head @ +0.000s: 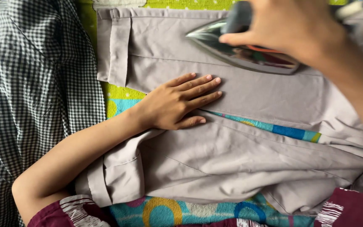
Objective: Ironing a pair of grey trousers.
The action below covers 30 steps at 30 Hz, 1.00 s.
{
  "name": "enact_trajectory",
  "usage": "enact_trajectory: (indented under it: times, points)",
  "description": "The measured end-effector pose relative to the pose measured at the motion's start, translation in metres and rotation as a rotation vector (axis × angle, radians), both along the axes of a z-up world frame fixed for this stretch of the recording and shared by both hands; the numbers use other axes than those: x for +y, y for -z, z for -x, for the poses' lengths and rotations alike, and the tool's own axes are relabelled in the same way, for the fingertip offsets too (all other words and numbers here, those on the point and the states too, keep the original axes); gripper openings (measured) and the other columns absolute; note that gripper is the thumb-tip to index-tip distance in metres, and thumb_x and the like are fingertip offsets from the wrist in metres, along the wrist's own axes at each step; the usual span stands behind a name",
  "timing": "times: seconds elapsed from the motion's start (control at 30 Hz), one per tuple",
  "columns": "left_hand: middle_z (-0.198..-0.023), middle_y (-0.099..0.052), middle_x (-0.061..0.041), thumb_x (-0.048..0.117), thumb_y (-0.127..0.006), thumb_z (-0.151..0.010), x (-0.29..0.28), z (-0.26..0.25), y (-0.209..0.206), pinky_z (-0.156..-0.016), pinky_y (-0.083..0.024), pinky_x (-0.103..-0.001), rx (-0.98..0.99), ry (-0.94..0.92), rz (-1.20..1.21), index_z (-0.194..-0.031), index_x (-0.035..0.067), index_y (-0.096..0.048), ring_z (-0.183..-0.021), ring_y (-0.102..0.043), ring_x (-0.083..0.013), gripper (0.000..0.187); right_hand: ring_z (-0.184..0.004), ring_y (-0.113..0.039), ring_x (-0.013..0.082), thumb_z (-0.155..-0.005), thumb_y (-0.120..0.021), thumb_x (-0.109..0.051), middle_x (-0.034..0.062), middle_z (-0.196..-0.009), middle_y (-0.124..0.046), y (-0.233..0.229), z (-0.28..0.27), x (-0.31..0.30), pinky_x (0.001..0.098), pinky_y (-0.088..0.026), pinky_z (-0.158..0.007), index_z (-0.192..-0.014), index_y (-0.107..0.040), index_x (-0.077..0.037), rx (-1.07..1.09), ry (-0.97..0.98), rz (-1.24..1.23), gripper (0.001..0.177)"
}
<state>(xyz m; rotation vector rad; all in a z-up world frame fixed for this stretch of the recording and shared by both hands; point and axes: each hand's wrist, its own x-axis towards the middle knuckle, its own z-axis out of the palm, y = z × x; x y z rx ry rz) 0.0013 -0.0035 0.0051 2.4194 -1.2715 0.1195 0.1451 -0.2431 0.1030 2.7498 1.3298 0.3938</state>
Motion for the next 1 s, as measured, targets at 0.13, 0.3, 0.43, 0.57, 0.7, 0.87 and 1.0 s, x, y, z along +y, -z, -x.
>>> enact_trajectory:
  times: [0.13, 0.3, 0.43, 0.57, 0.7, 0.87, 1.0]
  points:
    - [-0.166, -0.036, -0.013, 0.049, -0.048, -0.106, 0.000, 0.000, 0.002, -0.128, -0.026, -0.045, -0.001, -0.003, 0.009, -0.158, 0.010, -0.044, -0.154, -0.035, -0.0268, 0.065, -0.058, -0.069, 0.0294, -0.095, -0.071, -0.058, 0.0161, -0.068, -0.073, 0.004, -0.007, 0.067, 0.0453, -0.054, -0.056, -0.098, -0.068, 0.000, 0.412, 0.097, 0.037, 0.059]
    - [-0.166, -0.036, -0.013, 0.048, -0.049, -0.106, 0.001, 0.000, 0.000, -0.128, -0.027, -0.046, -0.010, 0.002, 0.013, -0.157, 0.010, -0.043, -0.154, -0.036, -0.0271, 0.064, -0.052, -0.064, 0.0299, -0.096, -0.074, -0.058, 0.0160, -0.063, -0.067, 0.052, -0.038, 0.119, 0.0444, -0.052, -0.051, -0.082, -0.069, 0.002, 0.180, -0.149, -0.083, 0.062]
    - [-0.166, -0.036, -0.012, 0.047, -0.051, -0.106, 0.001, 0.001, -0.001, -0.128, -0.027, -0.045, -0.001, -0.003, 0.025, -0.157, 0.011, -0.043, -0.154, -0.036, -0.0267, 0.064, -0.051, -0.062, 0.0298, -0.099, -0.077, -0.056, 0.0144, -0.064, -0.065, 0.061, -0.043, 0.123, 0.0448, -0.051, -0.049, -0.079, -0.070, 0.002, 0.052, -0.289, -0.137, 0.061]
    - [-0.166, -0.036, -0.012, 0.046, -0.051, -0.107, 0.002, 0.001, 0.000, -0.128, -0.027, -0.045, 0.016, 0.001, 0.035, -0.158, 0.010, -0.043, -0.154, -0.036, -0.0262, 0.063, -0.054, -0.064, 0.0309, -0.095, -0.078, -0.054, 0.0163, -0.066, -0.067, 0.033, -0.026, 0.094, 0.0456, -0.051, -0.048, -0.082, -0.070, 0.002, 0.133, -0.226, -0.171, 0.058]
    - [-0.166, -0.036, -0.012, 0.045, -0.051, -0.107, 0.002, 0.001, 0.000, -0.128, -0.027, -0.045, 0.001, -0.005, 0.029, -0.157, 0.010, -0.044, -0.154, -0.036, -0.0263, 0.062, -0.065, -0.068, 0.0378, -0.085, -0.080, -0.055, 0.0199, -0.073, -0.070, 0.002, -0.003, 0.044, 0.0506, -0.055, -0.059, -0.090, -0.073, 0.000, 0.208, -0.024, -0.097, 0.056]
    - [-0.166, -0.037, -0.011, 0.044, -0.051, -0.106, 0.001, 0.000, -0.004, -0.128, -0.027, -0.044, 0.001, 0.002, 0.035, -0.156, 0.010, -0.046, -0.154, -0.036, -0.0256, 0.060, -0.069, -0.069, 0.0397, -0.078, -0.083, -0.058, 0.0197, -0.075, -0.071, -0.015, 0.013, -0.012, 0.0523, -0.057, -0.067, -0.093, -0.079, -0.004, 0.086, 0.094, 0.003, 0.057]
    - [-0.166, -0.037, -0.011, 0.043, -0.051, -0.106, -0.002, 0.003, -0.005, -0.127, -0.027, -0.044, 0.026, 0.000, 0.035, -0.155, 0.009, -0.047, -0.153, -0.036, -0.0258, 0.060, -0.069, -0.069, 0.0359, -0.080, -0.083, -0.056, 0.0219, -0.080, -0.071, -0.021, 0.014, -0.060, 0.0448, -0.057, -0.068, -0.098, -0.078, 0.003, 0.046, 0.024, -0.107, 0.062]
